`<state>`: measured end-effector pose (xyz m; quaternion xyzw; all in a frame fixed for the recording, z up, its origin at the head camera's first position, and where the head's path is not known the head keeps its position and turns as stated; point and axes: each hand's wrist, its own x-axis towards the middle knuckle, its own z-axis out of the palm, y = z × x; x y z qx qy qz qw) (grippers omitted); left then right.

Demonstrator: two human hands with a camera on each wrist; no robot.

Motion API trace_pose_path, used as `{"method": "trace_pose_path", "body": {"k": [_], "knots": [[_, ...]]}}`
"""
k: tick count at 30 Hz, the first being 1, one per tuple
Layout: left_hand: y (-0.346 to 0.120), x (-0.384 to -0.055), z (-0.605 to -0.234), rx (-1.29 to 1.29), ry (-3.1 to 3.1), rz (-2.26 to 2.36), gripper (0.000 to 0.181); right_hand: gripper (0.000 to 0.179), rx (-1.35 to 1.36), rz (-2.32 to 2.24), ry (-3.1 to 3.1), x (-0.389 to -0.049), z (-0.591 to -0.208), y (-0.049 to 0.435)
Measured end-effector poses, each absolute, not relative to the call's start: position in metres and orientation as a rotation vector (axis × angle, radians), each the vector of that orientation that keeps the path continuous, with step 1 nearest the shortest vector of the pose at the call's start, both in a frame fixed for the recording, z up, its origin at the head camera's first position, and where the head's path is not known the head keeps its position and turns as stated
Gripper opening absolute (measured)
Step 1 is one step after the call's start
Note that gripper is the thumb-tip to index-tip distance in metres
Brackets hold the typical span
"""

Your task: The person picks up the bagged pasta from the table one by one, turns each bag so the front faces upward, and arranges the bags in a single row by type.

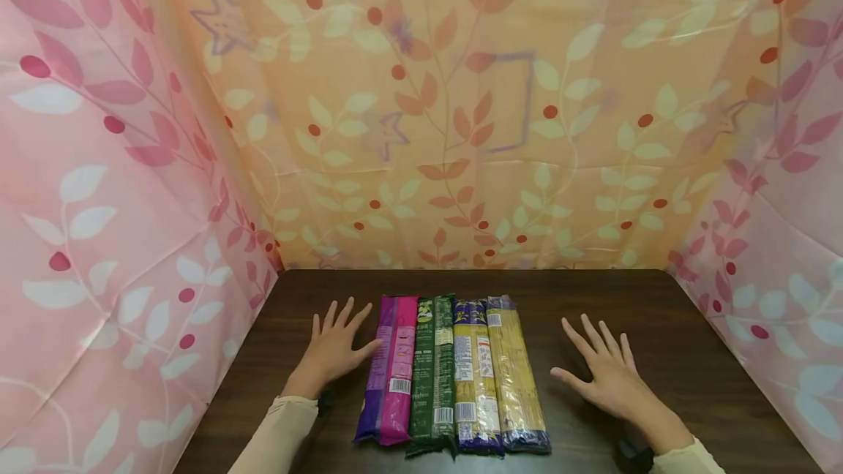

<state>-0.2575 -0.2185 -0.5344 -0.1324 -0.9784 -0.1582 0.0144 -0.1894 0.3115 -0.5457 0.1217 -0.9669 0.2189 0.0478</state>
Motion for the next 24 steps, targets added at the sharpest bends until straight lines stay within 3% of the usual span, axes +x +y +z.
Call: {"method": "trace_pose_path", "body": {"k": [24], "knots": [[-0.156,-0.263,-0.522,-0.636,-3.028,-0.498,0.089,0.091,0.471,0.660,-2.907,-0.165,-0.546,0.278]]}}
